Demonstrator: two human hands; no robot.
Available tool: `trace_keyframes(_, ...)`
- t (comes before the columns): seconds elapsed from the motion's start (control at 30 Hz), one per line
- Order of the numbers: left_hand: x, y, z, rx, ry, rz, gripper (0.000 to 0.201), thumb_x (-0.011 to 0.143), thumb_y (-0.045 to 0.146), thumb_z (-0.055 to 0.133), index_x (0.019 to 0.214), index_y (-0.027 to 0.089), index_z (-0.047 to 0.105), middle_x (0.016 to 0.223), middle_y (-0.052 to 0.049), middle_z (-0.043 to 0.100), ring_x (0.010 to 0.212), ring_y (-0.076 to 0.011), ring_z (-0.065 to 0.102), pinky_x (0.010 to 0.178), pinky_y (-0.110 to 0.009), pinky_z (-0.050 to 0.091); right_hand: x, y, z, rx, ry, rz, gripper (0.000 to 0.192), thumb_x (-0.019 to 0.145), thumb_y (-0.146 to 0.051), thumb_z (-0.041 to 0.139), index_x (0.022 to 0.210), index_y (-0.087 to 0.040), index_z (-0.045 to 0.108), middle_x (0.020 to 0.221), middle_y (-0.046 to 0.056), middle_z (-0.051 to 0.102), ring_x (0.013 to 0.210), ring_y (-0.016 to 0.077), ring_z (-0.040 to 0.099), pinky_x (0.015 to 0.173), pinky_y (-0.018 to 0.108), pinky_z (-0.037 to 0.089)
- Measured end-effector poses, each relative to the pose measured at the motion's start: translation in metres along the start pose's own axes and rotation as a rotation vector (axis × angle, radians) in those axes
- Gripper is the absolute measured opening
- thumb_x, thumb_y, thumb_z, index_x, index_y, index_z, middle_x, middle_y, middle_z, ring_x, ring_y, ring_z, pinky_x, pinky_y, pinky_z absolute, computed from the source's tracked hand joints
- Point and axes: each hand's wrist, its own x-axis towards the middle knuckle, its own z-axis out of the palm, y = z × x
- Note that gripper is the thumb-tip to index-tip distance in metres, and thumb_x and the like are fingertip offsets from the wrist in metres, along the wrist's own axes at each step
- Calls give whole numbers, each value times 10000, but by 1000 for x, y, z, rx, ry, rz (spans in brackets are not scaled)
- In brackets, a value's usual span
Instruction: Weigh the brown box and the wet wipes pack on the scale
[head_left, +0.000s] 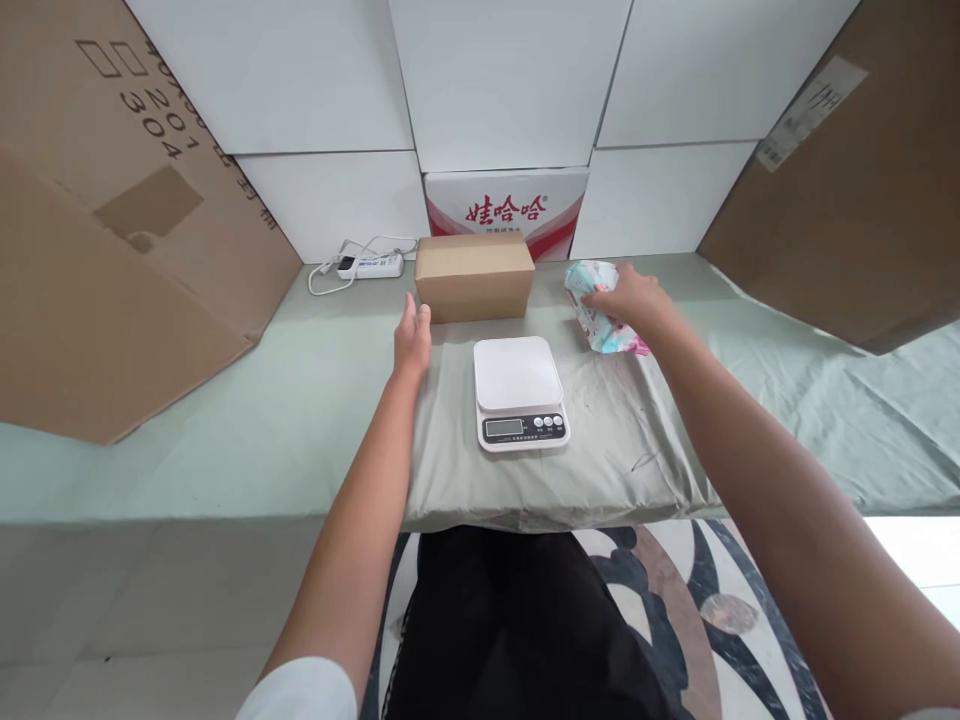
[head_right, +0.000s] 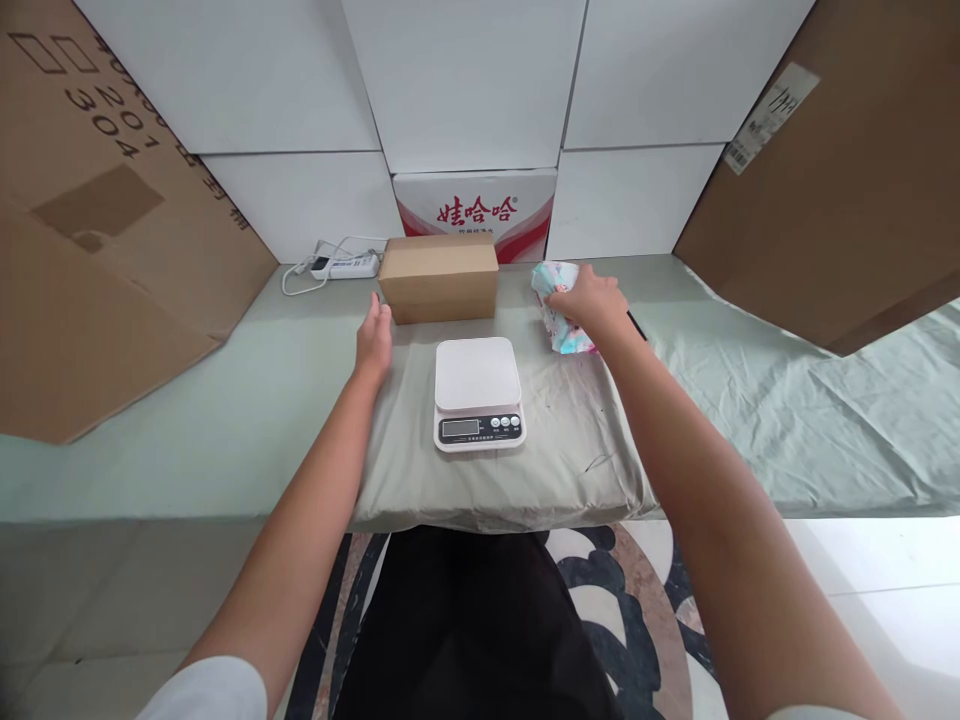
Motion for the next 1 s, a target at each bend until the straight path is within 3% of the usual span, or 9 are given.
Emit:
trace_keyframes(0.13,2,-2,1,-37,12,-12,892,1032,713,462,1722,155,373,1805,-127,353,1714,-288,279,1413,-408,194,12,-4,17,-85,-24,81,669,925,-431,692,1495,-102,569,1405,332,598,1318,459,598,978,559,528)
trace_keyframes(0.43,8,-10,3,-37,8,14,903,1022,736,460,1709,153,401,1796,-129,374,1711,-294,289,1419,-412,187,22,-21,39,-137,8,178,820,886,-445,760,1597,-119,515,1493,358,515,1342,545,553,901,661,523)
trace_keyframes(0.5,10,-12,4,-51,8,19,897,1008,750,475,1703,184,422,1791,-109,394,1708,-290,301,1420,-407,180,25,-20,41,-130,22,128,932,842,-491,810,1633,-134,470,1548,367,480,1372,588,513,932,749,488)
trace_keyframes(0.57,10,-13,5,-54,3,22,870,1015,729,480,1696,191,435,1787,-102,403,1705,-289,311,1421,-415,180,28,-20,45,-92,90,-21,1010,834,-564,799,1665,-137,415,1621,373,429,1444,625,440,1024,852,390)
trace_keyframes(0.63,10,-13,6,-49,-8,30,836,1038,686,459,1693,169,436,1784,-114,406,1703,-290,320,1421,-433,188,30,-23,51,25,159,-226,983,898,-626,696,1677,-117,379,1665,357,411,1529,602,375,1155,865,278)
trace_keyframes(0.73,9,-11,7,-82,-23,38,793,1054,659,438,1679,172,462,1778,-115,422,1702,-287,324,1419,-441,199,32,-37,67,375,99,-438,932,970,-699,517,1687,-124,358,1729,270,406,1625,463,347,1322,691,256)
trace_keyframes(0.87,11,-10,8,-164,-2,24,769,1047,666,456,1656,198,501,1786,-95,419,1706,-270,317,1415,-424,209,37,-61,98,871,-178,-391,1013,897,-841,464,1712,-260,312,1817,83,335,1662,352,349,1355,542,337)
trace_keyframes(1.0,17,-16,10,-237,-24,37,739,1034,697,474,1633,268,537,1773,-55,456,1704,-276,325,1413,-458,224,41,-73,126,1060,-281,-343,1103,815,-858,505,1740,-350,185,1851,9,250,1682,303,310,1362,535,332)
